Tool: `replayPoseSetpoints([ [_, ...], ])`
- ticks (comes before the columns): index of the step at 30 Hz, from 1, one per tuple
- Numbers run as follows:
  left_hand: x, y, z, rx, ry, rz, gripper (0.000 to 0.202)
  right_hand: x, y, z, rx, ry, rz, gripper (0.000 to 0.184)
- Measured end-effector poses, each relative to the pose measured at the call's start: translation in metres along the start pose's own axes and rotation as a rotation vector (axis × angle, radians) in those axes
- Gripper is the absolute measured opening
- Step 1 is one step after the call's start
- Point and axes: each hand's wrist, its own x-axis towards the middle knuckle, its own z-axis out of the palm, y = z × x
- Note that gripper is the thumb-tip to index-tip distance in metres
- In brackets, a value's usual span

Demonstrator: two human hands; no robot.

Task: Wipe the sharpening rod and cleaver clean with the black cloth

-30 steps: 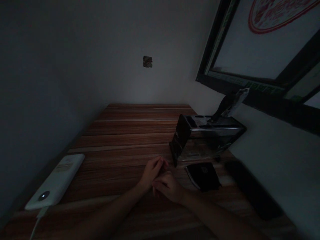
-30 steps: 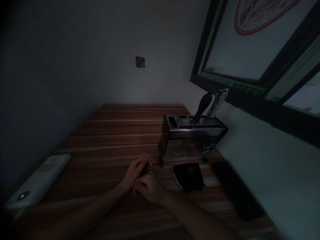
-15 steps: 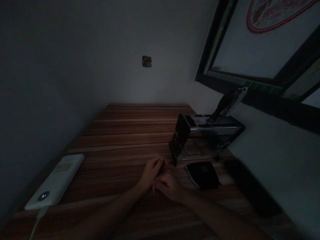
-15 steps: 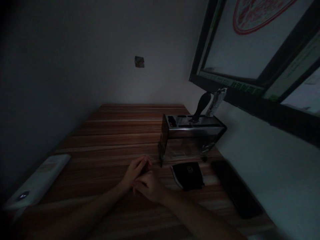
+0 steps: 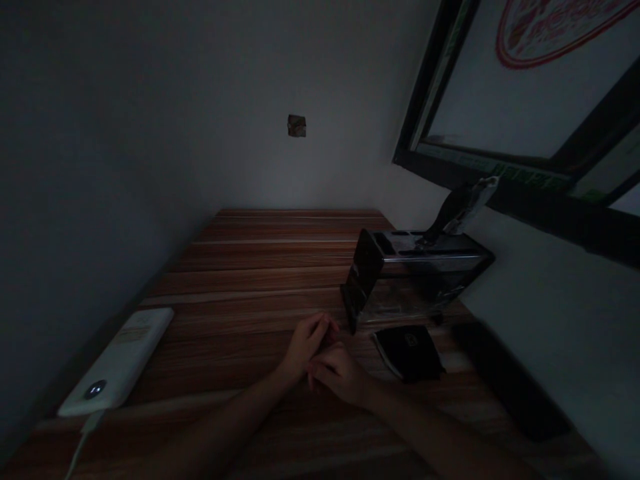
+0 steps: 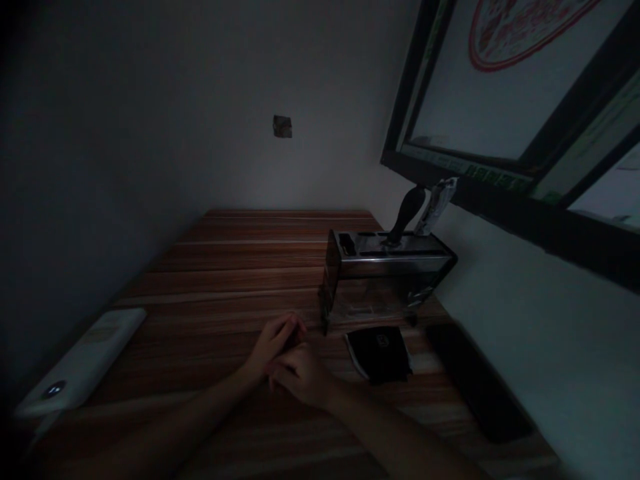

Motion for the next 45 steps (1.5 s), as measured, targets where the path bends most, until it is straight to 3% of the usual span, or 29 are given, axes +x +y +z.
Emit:
replayPoseSetpoints([
  [45, 0.0006, 0.0011, 0.0015, -0.024, 0.007, -0.003, 0.042, -0.0002, -0.0021, -0.0005, -0.052, -0.003, 0.044, 0.057],
])
